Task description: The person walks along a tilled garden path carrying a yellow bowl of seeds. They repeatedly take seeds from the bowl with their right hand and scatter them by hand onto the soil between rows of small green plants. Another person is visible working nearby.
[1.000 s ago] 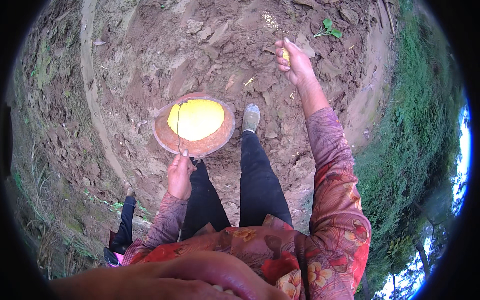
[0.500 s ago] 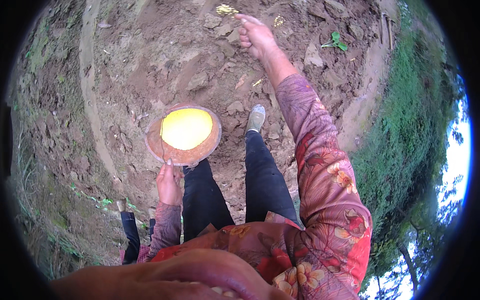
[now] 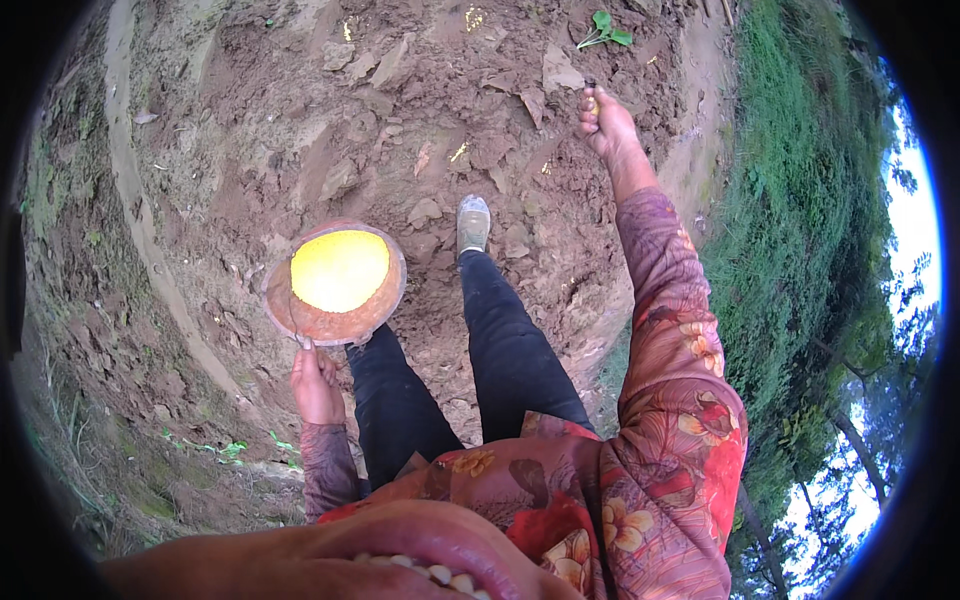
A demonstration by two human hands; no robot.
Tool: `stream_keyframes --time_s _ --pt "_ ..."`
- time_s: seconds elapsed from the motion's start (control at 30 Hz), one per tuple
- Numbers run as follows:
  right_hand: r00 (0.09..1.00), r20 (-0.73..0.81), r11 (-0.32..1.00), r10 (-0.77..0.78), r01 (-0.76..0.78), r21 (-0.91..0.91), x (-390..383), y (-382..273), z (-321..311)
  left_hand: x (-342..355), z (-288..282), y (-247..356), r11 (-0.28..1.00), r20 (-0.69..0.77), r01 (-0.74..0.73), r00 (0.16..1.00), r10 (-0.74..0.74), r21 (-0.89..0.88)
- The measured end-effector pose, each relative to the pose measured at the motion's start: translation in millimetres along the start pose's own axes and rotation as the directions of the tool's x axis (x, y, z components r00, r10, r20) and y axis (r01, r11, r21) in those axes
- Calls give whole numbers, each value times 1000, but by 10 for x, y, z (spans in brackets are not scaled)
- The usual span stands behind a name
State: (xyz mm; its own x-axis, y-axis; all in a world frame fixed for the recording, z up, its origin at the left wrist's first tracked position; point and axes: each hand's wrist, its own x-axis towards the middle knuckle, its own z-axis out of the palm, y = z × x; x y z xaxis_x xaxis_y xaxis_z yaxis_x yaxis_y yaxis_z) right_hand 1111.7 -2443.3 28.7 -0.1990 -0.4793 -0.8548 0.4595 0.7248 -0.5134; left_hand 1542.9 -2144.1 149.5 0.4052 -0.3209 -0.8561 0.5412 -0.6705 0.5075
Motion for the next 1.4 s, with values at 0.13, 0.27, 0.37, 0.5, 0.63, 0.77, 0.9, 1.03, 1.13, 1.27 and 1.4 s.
stream_keyframes --time_s 0.13,0.27,0.37,0.5,0.63,0.77,0.9,1.03,1.13,1.27,1.4 --pt "945 -210 951 -250 198 -239 260 -614 -412 -50 188 -35 1000 14 -5 1000 5 21" --pt "990 27 982 -141 144 -121 155 -505 -549 -85 328 -43 999 39 24 999 -25 37" --pt "977 177 993 116 -110 -44 -96 78 -501 -89 415 -49 999 50 28 998 -30 37" --pt "854 338 917 395 -388 -93 -435 928 -221 -115 394 -57 998 91 33 995 -39 60" --pt "840 357 888 410 -457 56 -671 1453 299 -142 308 -74 994 111 59 991 -69 90" --pt "762 397 859 512 -444 -256 -745 1964 1001 -159 208 -78 993 152 110 982 -114 35" --pt "799 319 789 510 -287 -543 -793 2378 1732 -183 76 -8 992 180 118 976 -125 51" --pt "880 391 572 270 180 -800 -910 2457 2229 -114 -19 106 990 111 126 985 -132 62" --pt "810 450 660 375 107 -744 -1110 2511 2213 -59 -55 166 986 114 167 980 -163 -26" --pt "633 436 430 640 175 -886 -1416 3154 2005 -80 -21 209 980 131 178 978 -165 -94" --pt "678 652 -248 338 733 -634 -1294 3726 1977 -141 -79 318 983 135 142 983 -127 -113"
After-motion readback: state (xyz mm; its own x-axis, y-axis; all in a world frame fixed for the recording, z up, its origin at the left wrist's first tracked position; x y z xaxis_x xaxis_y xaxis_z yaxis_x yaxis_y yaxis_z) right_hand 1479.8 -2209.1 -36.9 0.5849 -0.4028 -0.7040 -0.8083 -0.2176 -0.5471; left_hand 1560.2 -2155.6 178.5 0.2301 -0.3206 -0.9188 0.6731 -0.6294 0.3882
